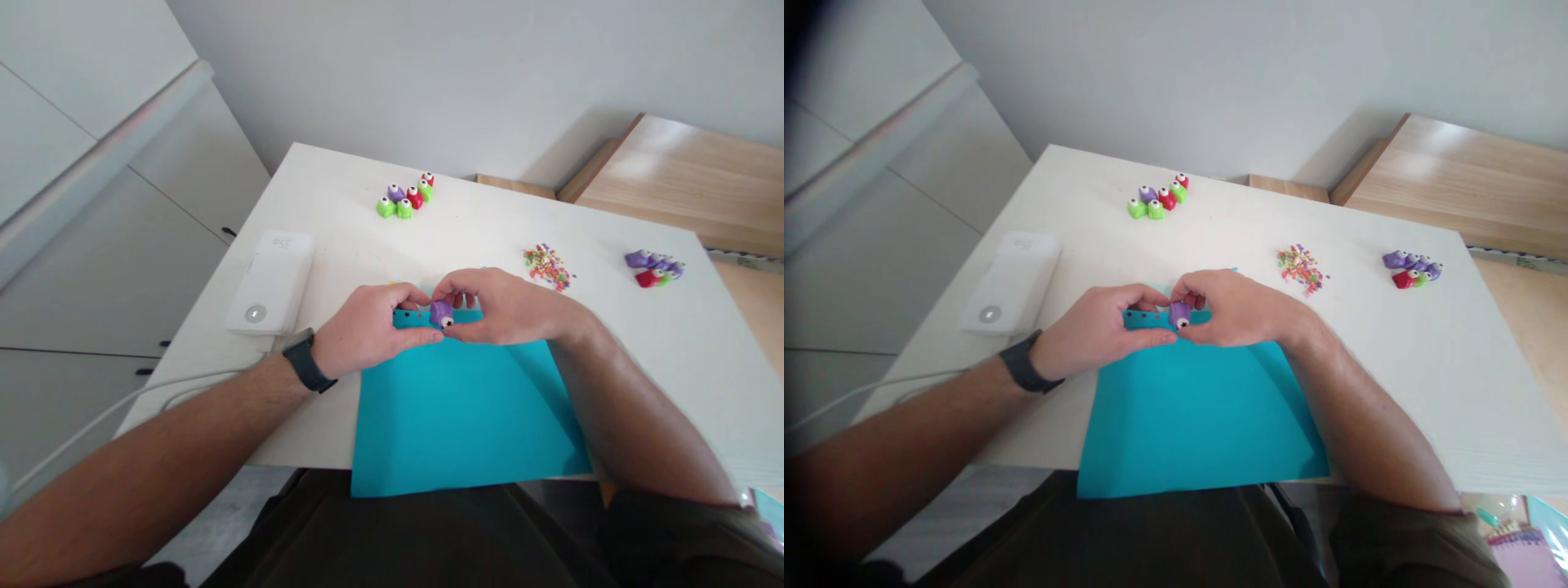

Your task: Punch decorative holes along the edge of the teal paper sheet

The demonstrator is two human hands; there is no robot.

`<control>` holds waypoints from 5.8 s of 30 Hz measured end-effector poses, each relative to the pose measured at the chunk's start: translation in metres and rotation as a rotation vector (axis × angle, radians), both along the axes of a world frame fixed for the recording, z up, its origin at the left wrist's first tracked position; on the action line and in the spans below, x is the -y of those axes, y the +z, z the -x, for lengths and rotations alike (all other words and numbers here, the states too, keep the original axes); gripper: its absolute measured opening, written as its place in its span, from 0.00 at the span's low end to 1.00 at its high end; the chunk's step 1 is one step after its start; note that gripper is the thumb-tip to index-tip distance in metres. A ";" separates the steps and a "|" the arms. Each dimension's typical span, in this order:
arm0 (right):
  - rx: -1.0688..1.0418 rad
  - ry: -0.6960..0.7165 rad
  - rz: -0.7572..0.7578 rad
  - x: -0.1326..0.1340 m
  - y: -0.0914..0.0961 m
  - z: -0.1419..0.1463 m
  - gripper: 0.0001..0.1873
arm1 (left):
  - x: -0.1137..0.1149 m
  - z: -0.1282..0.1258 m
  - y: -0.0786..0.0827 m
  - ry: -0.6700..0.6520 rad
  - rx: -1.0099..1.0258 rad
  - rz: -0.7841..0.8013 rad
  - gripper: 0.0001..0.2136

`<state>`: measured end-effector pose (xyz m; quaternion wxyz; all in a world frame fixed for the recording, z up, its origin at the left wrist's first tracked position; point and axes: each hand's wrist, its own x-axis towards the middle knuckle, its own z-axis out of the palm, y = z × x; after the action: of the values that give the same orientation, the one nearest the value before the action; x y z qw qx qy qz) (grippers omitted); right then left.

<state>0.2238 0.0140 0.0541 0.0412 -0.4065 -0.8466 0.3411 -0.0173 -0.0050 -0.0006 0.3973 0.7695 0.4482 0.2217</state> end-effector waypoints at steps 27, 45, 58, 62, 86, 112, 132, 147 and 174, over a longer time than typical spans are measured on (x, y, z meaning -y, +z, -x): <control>0.098 -0.221 -0.157 -0.020 -0.010 -0.020 0.09 | 0.005 -0.003 0.008 -0.077 0.019 -0.089 0.15; 0.025 -0.297 -0.092 -0.018 -0.019 -0.009 0.13 | 0.004 -0.003 0.008 -0.130 -0.010 -0.108 0.13; -0.361 -0.196 0.263 -0.006 -0.036 0.015 0.17 | 0.003 -0.002 0.007 -0.157 -0.021 -0.116 0.13; -0.202 -0.439 0.005 -0.022 -0.042 -0.006 0.14 | 0.003 -0.002 0.007 -0.140 -0.023 -0.118 0.14; -0.056 0.022 0.136 -0.005 -0.008 -0.008 0.16 | -0.002 0.004 0.002 -0.028 0.003 0.000 0.17; -0.033 0.059 0.177 -0.008 -0.009 -0.012 0.17 | -0.003 0.004 0.001 -0.019 0.017 -0.045 0.10; -0.113 -0.054 0.283 -0.009 -0.012 -0.006 0.13 | -0.003 0.005 0.002 -0.017 0.001 -0.052 0.11; -0.069 -0.113 0.234 -0.006 -0.012 0.001 0.11 | -0.003 0.004 0.004 -0.011 -0.016 -0.037 0.12; -0.001 -0.055 0.103 -0.002 -0.010 0.007 0.07 | -0.005 -0.020 0.015 -0.101 -0.153 -0.131 0.25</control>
<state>0.2170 0.0156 0.0442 0.0300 -0.4310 -0.8165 0.3830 0.0030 0.0002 0.0144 0.3213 0.8302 0.4223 0.1706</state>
